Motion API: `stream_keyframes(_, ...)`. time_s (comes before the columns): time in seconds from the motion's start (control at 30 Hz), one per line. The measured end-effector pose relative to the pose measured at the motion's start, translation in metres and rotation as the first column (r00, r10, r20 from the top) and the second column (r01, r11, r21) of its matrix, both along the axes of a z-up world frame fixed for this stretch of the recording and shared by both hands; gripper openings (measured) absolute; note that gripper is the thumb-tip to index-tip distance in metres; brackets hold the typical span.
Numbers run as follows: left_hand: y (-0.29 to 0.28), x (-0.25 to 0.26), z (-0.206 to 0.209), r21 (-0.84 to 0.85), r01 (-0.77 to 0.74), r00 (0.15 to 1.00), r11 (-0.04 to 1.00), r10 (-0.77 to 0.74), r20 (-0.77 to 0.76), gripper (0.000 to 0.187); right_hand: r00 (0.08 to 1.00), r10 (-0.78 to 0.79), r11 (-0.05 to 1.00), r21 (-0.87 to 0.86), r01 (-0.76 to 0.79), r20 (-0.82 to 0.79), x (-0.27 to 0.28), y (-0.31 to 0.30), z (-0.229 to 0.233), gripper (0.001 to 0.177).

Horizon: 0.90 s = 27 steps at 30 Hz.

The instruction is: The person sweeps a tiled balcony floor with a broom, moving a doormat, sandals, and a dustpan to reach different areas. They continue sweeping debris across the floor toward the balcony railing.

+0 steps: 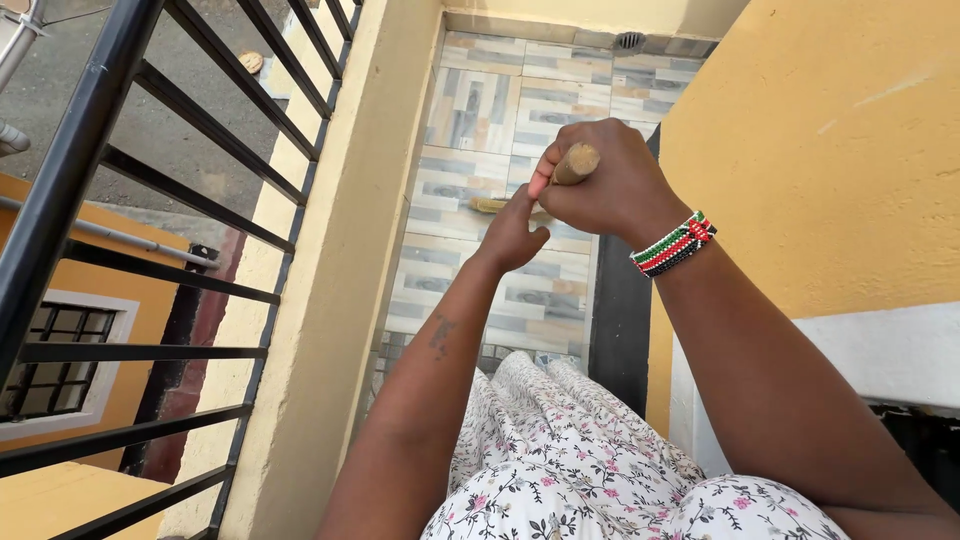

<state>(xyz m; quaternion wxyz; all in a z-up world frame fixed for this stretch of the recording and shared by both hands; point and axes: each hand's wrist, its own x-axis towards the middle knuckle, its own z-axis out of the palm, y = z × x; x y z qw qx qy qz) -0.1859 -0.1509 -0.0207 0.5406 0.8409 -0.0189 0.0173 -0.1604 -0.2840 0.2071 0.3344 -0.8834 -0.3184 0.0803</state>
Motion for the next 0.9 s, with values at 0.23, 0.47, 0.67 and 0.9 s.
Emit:
stream_keyframes(0.23, 0.011, -0.06, 0.057, 0.04, -0.038, 0.994, 0.998, 0.034, 0.103, 0.047, 0.992, -0.109, 0.994, -0.009, 0.109, -0.056, -0.024, 0.024, 0.045, 0.01)
stream_keyframes(0.47, 0.045, -0.113, 0.078, 0.004, -0.137, 0.974, 0.991, 0.134, 0.182, 0.02, 0.979, -0.124, 0.992, -0.006, 0.124, -0.16, -0.057, 0.064, 0.079, 0.015)
stream_keyframes(0.67, 0.075, -0.139, 0.094, -0.007, -0.169, 0.961, 0.986, 0.166, 0.221, 0.025, 0.998, 0.006, 0.99, 0.143, -0.014, 0.055, -0.102, 0.081, 0.09, 0.015)
stream_keyframes(0.9, 0.133, -0.142, 0.017, -0.104, -0.118, 0.979, 0.988, 0.133, 0.153, 0.034, 0.975, 0.221, 0.961, 0.162, -0.223, 0.03, -0.134, 0.126, 0.024, 0.013)
